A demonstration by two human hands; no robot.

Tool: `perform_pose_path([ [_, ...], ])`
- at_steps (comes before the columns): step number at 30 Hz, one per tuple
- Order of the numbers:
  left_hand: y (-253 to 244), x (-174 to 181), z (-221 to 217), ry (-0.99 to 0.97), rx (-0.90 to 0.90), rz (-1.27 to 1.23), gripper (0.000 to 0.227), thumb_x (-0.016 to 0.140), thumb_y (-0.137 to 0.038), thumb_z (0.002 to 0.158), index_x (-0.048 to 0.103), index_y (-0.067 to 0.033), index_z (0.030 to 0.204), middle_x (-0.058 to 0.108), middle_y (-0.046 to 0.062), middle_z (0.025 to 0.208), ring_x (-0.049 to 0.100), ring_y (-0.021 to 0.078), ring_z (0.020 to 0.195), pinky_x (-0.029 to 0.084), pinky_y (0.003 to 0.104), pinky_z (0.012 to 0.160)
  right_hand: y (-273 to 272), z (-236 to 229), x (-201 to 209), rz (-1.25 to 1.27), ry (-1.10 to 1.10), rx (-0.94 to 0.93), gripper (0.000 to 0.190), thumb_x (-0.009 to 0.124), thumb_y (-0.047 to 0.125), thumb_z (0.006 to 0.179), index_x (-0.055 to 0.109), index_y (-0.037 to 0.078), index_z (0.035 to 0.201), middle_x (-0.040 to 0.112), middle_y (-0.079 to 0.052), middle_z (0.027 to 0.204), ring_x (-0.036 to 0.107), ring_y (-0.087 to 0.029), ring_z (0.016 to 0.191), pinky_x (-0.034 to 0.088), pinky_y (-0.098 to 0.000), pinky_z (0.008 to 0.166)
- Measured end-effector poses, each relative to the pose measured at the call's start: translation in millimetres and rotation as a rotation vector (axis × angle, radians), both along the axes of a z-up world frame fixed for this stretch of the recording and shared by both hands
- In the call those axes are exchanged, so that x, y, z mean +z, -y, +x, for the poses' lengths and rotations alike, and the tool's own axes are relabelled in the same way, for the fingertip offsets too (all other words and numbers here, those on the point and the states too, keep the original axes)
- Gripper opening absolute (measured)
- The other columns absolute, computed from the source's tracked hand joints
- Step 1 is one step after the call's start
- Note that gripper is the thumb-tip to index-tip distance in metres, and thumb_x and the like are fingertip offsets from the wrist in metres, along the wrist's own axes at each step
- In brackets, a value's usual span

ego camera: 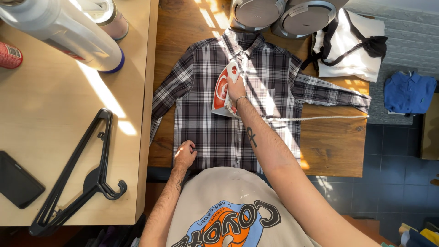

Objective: Ironing a plaid shirt on a wooden table

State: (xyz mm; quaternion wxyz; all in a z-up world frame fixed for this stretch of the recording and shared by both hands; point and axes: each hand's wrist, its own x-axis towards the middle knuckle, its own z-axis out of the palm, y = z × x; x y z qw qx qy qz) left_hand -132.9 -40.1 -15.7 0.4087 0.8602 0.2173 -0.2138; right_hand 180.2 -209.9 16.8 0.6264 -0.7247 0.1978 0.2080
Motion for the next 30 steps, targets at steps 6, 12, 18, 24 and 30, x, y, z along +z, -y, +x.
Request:
perform_pose_path([
  [6,-1,4,3,-0.045,-0.004,0.002,0.023,0.076,-0.016,0.084,0.061,-0.019,0.101,0.057,0.002,0.085,0.067,0.024,0.094,0.057,0.041,0.087,3,-24,8,0.046,-0.014,0.017,0.057,0.062,0.025,0.1,0.035,-0.001,0.143,0.069,-0.019,0.08,0.071,-0.023,0.06,0.069,-0.0412,0.05],
  [12,-2,1,3,-0.04,-0.02,-0.014,0.023,0.075,-0.015,0.084,0.061,-0.0182,0.102,0.057,0.002,0.087,0.067,0.0249,0.097,0.057,0.042,0.088,6,-46,18,0.061,0.0,0.06,0.058,0.061,0.025,0.101,0.033,-0.003,0.144,0.069,-0.02,0.082,0.071,-0.023,0.061,0.069,-0.0418,0.051],
  [18,-1,1,0,-0.031,-0.027,0.0,0.022,0.075,-0.017,0.084,0.061,-0.0189,0.101,0.058,0.002,0.087,0.068,0.0248,0.097,0.058,0.043,0.087,12,-77,33,0.058,0.02,0.133,0.062,0.061,0.023,0.102,0.03,-0.006,0.147,0.069,-0.02,0.08,0.071,-0.023,0.06,0.068,-0.0399,0.05],
  [24,0,0,-1,-0.022,-0.02,0.018,0.021,0.075,-0.017,0.085,0.061,-0.0191,0.101,0.059,0.002,0.087,0.068,0.0247,0.098,0.058,0.043,0.088,12,-115,78,0.042,0.027,0.282,0.067,0.059,0.026,0.103,0.025,-0.002,0.154,0.07,-0.02,0.074,0.072,-0.026,0.055,0.067,-0.0396,0.047],
  [30,0,-8,-8,0.021,-0.005,0.029,0.019,0.075,-0.017,0.085,0.062,-0.0184,0.099,0.059,0.003,0.086,0.068,0.0262,0.097,0.058,0.045,0.087,11,-133,98,-0.082,0.009,0.397,0.068,0.056,0.032,0.104,0.026,0.007,0.16,0.071,-0.017,0.07,0.071,-0.023,0.05,0.064,-0.0335,0.046],
])
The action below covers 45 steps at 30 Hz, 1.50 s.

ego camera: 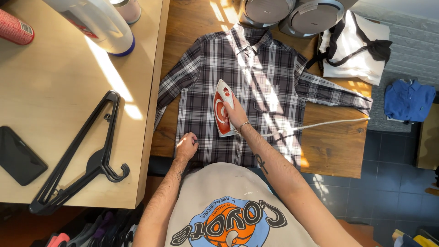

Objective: Ironing a plaid shirt on a wooden table

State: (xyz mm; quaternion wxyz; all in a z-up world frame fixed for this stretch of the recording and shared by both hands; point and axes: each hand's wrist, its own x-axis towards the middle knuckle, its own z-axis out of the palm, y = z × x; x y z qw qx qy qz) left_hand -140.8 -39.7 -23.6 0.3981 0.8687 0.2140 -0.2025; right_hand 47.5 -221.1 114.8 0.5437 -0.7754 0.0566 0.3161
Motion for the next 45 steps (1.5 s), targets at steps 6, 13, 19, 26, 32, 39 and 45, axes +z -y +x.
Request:
perform_pose_path([
  [6,-2,-4,-4,0.012,0.017,-0.001,0.018,0.074,-0.017,0.085,0.062,-0.0181,0.098,0.06,0.002,0.085,0.068,0.0255,0.097,0.058,0.043,0.087,3,2,-3,-0.061,0.048,0.063,0.07,0.055,0.034,0.102,0.027,0.005,0.159,0.072,-0.014,0.069,0.071,-0.022,0.05,0.063,-0.0335,0.05],
  [13,-3,-4,-11,0.034,0.04,0.036,0.017,0.075,-0.017,0.084,0.063,-0.0185,0.095,0.059,0.002,0.082,0.069,0.0257,0.095,0.059,0.042,0.086,-2,-2,14,-0.113,0.086,0.121,0.071,0.054,0.039,0.101,0.03,0.004,0.159,0.073,-0.013,0.071,0.073,-0.024,0.055,0.062,-0.0411,0.065],
  [19,-5,-19,-22,0.039,0.098,0.045,0.017,0.076,-0.019,0.082,0.064,-0.019,0.094,0.058,-0.001,0.079,0.07,0.0222,0.09,0.061,0.039,0.083,-5,-9,29,-0.156,0.059,0.205,0.074,0.051,0.044,0.101,0.026,0.012,0.162,0.072,-0.006,0.067,0.074,-0.022,0.056,0.061,-0.0394,0.074],
  [26,-19,-17,-48,0.034,0.21,0.018,0.012,0.074,-0.016,0.082,0.066,-0.0162,0.091,0.06,0.003,0.076,0.071,0.0265,0.09,0.061,0.041,0.08,-4,-30,40,-0.197,0.009,0.428,0.076,0.055,0.047,0.098,0.03,0.013,0.161,0.071,-0.003,0.065,0.072,-0.021,0.051,0.06,-0.0358,0.071],
  [32,-32,-25,-86,0.109,0.376,0.08,0.011,0.075,-0.017,0.082,0.065,-0.0149,0.087,0.06,0.007,0.076,0.07,0.0278,0.085,0.059,0.04,0.075,-2,-42,-35,-0.329,0.012,0.823,0.073,0.058,0.052,0.093,0.038,0.029,0.159,0.075,-0.01,0.073,0.074,-0.024,0.055,0.061,-0.0292,0.069],
  [39,-39,-59,-134,0.022,0.69,0.075,0.031,0.078,-0.034,0.088,0.058,-0.0107,0.082,0.066,0.01,0.073,0.071,0.032,0.078,0.056,0.043,0.067,-20,-70,20,-0.336,0.099,0.745,0.074,0.057,0.059,0.094,0.038,0.025,0.158,0.068,-0.025,0.128,0.064,-0.045,0.121,0.05,-0.0499,0.109],
  [45,-43,-136,-157,-0.137,0.679,-0.063,0.04,0.079,-0.024,0.079,0.068,-0.0097,0.114,0.073,0.014,0.102,0.071,0.0316,0.101,0.058,0.042,0.084,-11,-63,-8,-0.238,0.181,1.022,0.072,0.06,0.055,0.092,0.045,0.021,0.153,0.062,-0.024,0.138,0.06,-0.046,0.124,0.049,-0.0518,0.11],
])
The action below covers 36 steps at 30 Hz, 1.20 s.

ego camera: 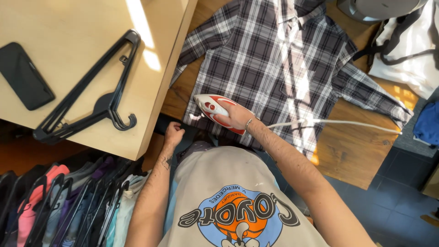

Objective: Ironing a plaid shirt on a wooden table

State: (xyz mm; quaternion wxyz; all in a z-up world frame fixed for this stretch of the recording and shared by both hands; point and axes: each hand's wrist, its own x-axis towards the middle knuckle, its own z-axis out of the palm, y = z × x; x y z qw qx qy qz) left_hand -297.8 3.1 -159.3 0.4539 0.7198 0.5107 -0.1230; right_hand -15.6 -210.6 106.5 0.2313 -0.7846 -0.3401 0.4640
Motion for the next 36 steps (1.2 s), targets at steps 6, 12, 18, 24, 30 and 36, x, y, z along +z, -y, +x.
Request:
perform_pose_path([
  [6,5,-5,2,-0.008,-0.065,-0.034,0.063,0.082,-0.012,0.075,0.062,-0.0013,0.134,0.062,0.021,0.125,0.07,0.0304,0.109,0.06,0.042,0.094,15,-22,-21,0.109,0.009,-0.036,0.069,0.065,0.051,0.092,0.048,0.016,0.149,0.059,-0.026,0.14,0.058,-0.046,0.126,0.049,-0.0522,0.11],
  [12,5,10,17,-0.035,-0.186,-0.072,0.054,0.084,-0.021,0.078,0.067,-0.0026,0.126,0.064,0.02,0.119,0.069,0.0347,0.11,0.06,0.042,0.09,21,-30,0,0.011,-0.017,0.099,0.07,0.061,0.055,0.093,0.043,0.027,0.154,0.066,-0.021,0.132,0.063,-0.044,0.119,0.052,-0.0529,0.105],
  [18,4,-10,4,-0.004,-0.191,-0.139,0.044,0.079,-0.027,0.087,0.066,-0.0011,0.121,0.072,0.021,0.108,0.072,0.0324,0.097,0.06,0.042,0.082,29,-56,-7,-0.006,-0.023,0.065,0.069,0.066,0.057,0.089,0.049,0.029,0.15,0.069,-0.018,0.129,0.065,-0.042,0.117,0.054,-0.0509,0.102],
  [24,10,9,7,-0.303,-0.402,-0.125,0.033,0.071,-0.039,0.09,0.074,-0.0073,0.099,0.075,0.014,0.088,0.075,0.03,0.087,0.061,0.043,0.071,50,-84,-13,-0.012,-0.132,-0.11,0.063,0.058,0.049,0.095,0.046,0.022,0.151,0.069,-0.015,0.098,0.066,-0.036,0.084,0.057,-0.0437,0.081],
  [30,28,72,48,-0.452,-0.851,-0.323,0.034,0.069,-0.034,0.09,0.078,-0.0023,0.1,0.076,0.018,0.093,0.074,0.0309,0.088,0.062,0.044,0.074,61,-102,-33,0.298,-0.312,-0.85,0.048,0.053,0.032,0.105,0.045,0.016,0.15,0.065,-0.012,0.059,0.066,-0.024,0.042,0.058,-0.0309,0.04],
  [36,38,137,117,-0.259,-0.871,-0.387,0.03,0.064,-0.03,0.09,0.078,-0.0045,0.084,0.075,0.011,0.067,0.072,0.0171,0.056,0.058,0.028,0.055,53,-96,-18,0.417,-0.266,-1.223,0.065,0.058,0.021,0.103,0.028,-0.001,0.156,0.063,-0.016,0.065,0.064,-0.023,0.044,0.055,-0.0333,0.039],
])
